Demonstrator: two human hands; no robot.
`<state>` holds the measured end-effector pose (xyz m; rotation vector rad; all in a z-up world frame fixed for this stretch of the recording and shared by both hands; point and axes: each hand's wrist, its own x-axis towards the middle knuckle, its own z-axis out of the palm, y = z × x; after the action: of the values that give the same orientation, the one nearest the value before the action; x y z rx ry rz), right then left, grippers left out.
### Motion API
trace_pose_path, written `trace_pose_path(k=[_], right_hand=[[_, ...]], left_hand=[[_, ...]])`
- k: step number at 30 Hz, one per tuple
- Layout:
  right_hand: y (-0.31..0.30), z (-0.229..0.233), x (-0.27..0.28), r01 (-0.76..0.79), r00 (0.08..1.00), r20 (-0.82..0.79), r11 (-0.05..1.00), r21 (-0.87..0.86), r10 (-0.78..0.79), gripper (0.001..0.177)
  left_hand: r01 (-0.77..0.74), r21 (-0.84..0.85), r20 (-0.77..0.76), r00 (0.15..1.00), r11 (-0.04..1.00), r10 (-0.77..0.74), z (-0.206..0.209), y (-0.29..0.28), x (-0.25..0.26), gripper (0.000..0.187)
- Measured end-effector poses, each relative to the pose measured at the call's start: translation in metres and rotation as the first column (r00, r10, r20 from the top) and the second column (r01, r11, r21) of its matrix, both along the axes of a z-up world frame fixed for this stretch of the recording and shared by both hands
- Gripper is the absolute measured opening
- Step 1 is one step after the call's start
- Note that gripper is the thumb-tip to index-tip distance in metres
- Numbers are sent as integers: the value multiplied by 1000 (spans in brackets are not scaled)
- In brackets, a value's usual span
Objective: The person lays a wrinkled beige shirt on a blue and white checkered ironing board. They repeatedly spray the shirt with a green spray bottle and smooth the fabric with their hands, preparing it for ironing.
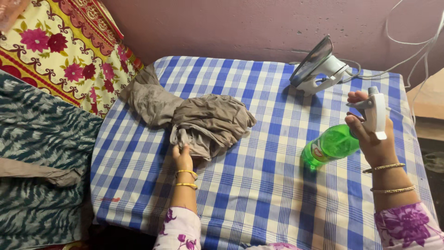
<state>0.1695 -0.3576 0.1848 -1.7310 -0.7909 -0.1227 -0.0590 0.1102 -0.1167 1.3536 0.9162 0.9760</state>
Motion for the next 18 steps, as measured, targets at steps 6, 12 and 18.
trace_pose_path(k=[6, 12, 18], right_hand=[[0, -54, -41, 205, 979, -78, 883, 422, -190, 54], [64, -147, -158, -9, 890, -449, 989, 151, 76, 26], [200, -184, -181, -340, 881, -399, 926, -162, 254, 64]], left_hand=[[182, 115, 253, 945, 977, -206, 112, -11, 12, 31], [474, 27, 330, 827, 880, -455, 189, -73, -8, 40], [694, 274, 120, 662, 665, -740, 238, -90, -64, 51]])
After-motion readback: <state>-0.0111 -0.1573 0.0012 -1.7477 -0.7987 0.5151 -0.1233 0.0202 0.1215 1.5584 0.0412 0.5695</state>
